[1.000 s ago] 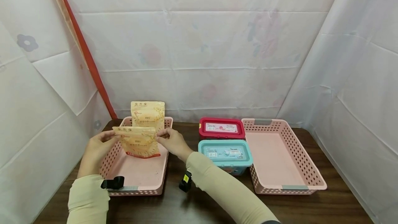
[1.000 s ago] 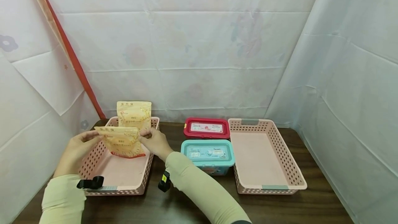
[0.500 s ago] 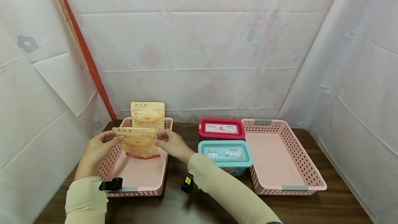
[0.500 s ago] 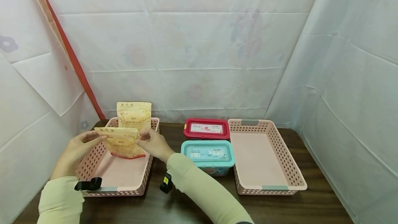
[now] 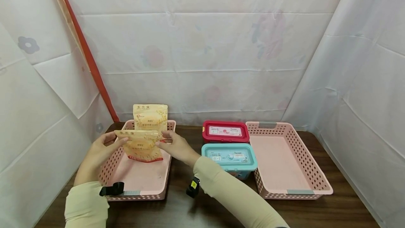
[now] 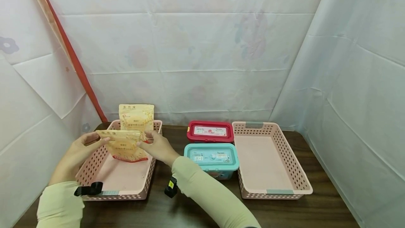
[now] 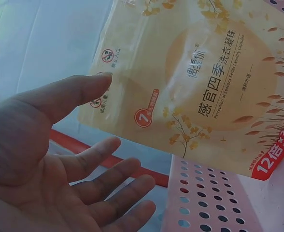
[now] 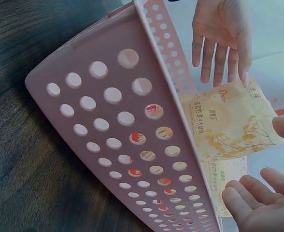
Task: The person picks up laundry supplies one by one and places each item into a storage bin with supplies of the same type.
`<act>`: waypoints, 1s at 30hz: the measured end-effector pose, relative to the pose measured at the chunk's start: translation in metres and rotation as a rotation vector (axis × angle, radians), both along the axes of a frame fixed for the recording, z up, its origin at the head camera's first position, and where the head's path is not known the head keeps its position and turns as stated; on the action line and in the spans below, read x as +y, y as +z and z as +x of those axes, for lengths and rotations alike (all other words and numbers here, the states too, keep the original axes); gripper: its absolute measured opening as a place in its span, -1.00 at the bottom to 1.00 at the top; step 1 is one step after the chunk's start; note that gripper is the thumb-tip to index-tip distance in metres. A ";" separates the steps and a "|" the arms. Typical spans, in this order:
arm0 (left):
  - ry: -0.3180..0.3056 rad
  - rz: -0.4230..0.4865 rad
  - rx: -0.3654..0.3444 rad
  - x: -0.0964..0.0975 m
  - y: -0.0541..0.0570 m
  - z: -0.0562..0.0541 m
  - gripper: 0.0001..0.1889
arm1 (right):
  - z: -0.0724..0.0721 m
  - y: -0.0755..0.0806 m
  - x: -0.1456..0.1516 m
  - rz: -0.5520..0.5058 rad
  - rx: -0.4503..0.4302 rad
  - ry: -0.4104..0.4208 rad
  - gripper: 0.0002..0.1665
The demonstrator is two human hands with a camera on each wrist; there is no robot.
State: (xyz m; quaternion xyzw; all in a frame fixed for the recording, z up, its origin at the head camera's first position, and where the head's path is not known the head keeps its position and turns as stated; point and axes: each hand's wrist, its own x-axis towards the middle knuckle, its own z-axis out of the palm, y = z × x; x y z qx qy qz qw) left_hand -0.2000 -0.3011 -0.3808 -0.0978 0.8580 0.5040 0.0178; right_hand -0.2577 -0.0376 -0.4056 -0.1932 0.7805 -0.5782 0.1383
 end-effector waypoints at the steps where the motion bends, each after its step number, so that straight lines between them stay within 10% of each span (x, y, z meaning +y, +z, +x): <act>1: -0.001 -0.002 0.006 0.000 0.000 0.000 0.10 | 0.000 0.000 0.001 0.001 0.002 0.002 -0.25; 30: 0.045 -0.039 0.184 0.019 0.020 0.026 -0.03 | 0.015 0.024 0.038 0.011 0.054 0.044 -0.30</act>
